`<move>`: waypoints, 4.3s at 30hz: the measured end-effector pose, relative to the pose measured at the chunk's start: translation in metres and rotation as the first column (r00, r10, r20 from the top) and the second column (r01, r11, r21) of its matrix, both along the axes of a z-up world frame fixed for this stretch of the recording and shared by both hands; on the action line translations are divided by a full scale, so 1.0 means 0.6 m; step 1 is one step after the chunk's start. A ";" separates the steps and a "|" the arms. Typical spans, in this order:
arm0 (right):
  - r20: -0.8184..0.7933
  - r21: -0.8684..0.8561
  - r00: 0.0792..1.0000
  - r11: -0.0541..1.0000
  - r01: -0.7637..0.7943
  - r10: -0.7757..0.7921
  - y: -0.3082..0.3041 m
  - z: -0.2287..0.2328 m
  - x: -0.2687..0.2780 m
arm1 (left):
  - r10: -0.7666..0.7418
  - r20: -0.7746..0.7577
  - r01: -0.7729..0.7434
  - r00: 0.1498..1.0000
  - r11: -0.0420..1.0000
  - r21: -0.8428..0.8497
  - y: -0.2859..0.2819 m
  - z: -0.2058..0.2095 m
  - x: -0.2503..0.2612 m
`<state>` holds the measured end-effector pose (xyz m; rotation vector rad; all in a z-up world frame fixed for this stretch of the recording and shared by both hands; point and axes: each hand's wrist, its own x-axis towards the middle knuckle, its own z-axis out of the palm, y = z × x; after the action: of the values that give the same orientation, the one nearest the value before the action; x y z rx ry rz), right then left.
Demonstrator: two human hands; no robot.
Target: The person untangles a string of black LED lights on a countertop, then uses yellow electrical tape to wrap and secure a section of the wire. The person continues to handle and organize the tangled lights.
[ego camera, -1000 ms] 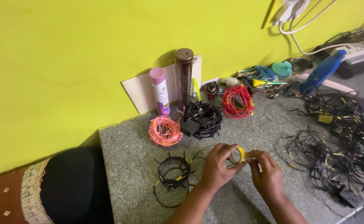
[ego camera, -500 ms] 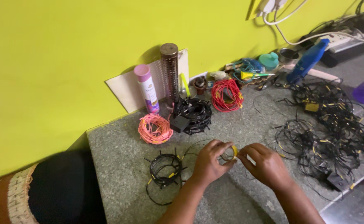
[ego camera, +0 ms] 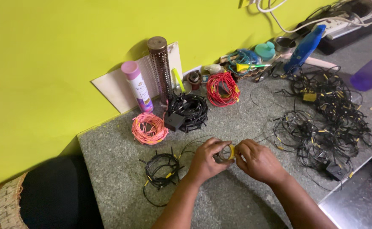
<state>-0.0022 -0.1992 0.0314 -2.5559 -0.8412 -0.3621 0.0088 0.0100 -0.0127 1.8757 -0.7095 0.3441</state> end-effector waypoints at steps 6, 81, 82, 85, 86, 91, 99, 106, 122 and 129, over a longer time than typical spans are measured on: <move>0.034 0.281 0.990 0.952 0.123 -0.138 -0.013 -0.021 -0.006 | 0.053 0.050 -0.044 0.997 0.986 -0.162 -0.002 0.010 0.005; -0.717 0.649 0.697 0.386 0.656 0.021 0.014 -0.117 -0.020 | -0.094 -0.040 0.074 0.995 0.935 -0.347 -0.031 -0.032 0.004; -0.714 0.639 0.700 0.385 0.666 -0.026 0.017 -0.118 -0.020 | -0.099 -0.047 0.077 0.994 0.936 -0.342 -0.033 -0.031 0.002; -0.714 0.663 0.700 0.323 0.676 -0.001 0.018 -0.123 -0.016 | -0.094 -0.020 0.083 0.995 0.942 -0.325 -0.036 -0.028 -0.001; -0.721 0.634 0.692 0.369 0.680 -0.036 0.017 -0.124 -0.014 | -0.079 0.019 0.081 0.997 0.944 -0.319 -0.035 -0.026 0.000; -0.679 0.579 0.723 0.511 0.636 -0.130 0.017 -0.122 -0.010 | -0.091 -0.129 0.047 0.987 0.950 -0.309 -0.034 -0.018 -0.001; -0.630 0.549 0.771 0.650 0.525 -0.092 0.000 -0.128 -0.007 | -0.275 -0.404 0.071 0.872 0.889 -0.452 -0.023 -0.022 -0.001; -0.651 0.738 0.617 0.181 0.650 0.442 -0.005 -0.162 0.008 | -0.479 -0.452 0.088 0.753 0.753 -0.652 -0.023 -0.038 0.003; -0.686 0.636 0.716 0.372 0.677 -0.130 0.022 -0.138 -0.012 | -0.199 -0.295 0.047 0.934 0.891 -0.452 -0.027 -0.019 0.001; -0.492 0.544 0.788 0.576 0.610 -0.370 0.035 -0.114 -0.017 | -0.106 -0.335 0.002 0.936 0.955 -0.296 -0.024 -0.001 -0.004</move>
<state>-0.0121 -0.1782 -0.0371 -1.9826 0.1831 -0.3149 0.0062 -0.0043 -0.0134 1.5765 -0.4407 0.0690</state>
